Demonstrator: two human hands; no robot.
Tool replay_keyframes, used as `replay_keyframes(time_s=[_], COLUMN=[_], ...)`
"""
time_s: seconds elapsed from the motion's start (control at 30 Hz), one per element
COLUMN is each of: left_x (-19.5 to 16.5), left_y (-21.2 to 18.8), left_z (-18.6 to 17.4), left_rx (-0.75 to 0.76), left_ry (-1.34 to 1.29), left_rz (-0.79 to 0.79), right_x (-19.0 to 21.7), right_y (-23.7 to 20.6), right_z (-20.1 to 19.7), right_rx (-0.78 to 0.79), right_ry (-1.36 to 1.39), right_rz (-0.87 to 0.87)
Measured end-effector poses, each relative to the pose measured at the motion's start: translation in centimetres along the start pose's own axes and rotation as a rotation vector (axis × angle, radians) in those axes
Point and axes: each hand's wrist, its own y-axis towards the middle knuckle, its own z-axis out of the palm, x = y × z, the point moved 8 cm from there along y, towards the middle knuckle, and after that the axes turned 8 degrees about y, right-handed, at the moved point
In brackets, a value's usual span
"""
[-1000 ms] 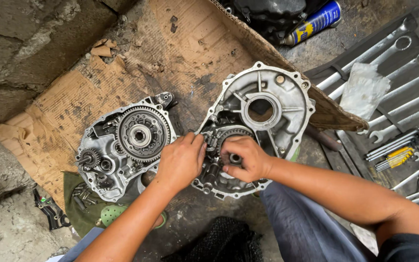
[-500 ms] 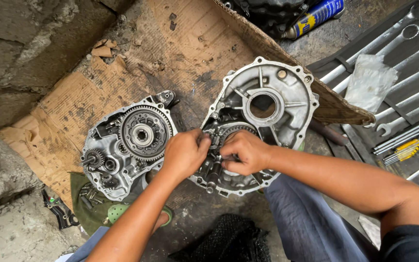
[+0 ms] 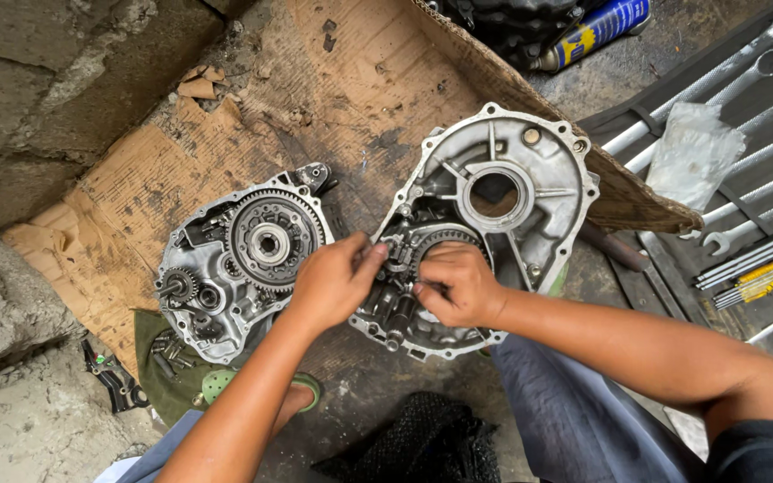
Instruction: The person sits on the floor and assembles internal gears and shafts into a split engine casing. They rotate and align multiple gears, insert shafts, and use a hammer and punch to seat components. The person also flips the casing halves and handles a separate metal housing part.
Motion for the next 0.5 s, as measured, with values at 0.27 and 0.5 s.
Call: replay_keyframes(time_s=[0.27,0.5], left_x=[3.8,0.2], left_y=[-3.6,-3.4], left_z=[1.7,1.0], left_rx=[-0.18,-0.288], left_ry=[-0.409,-0.363], left_rz=[-0.17,-0.019], right_x=[-2.9,-4.3], right_y=[1.0,1.4], right_z=[-1.6,-1.9], right_rx=[-0.101,0.066], right_ry=[0.221,-0.008], right_rz=[0.484,0.75])
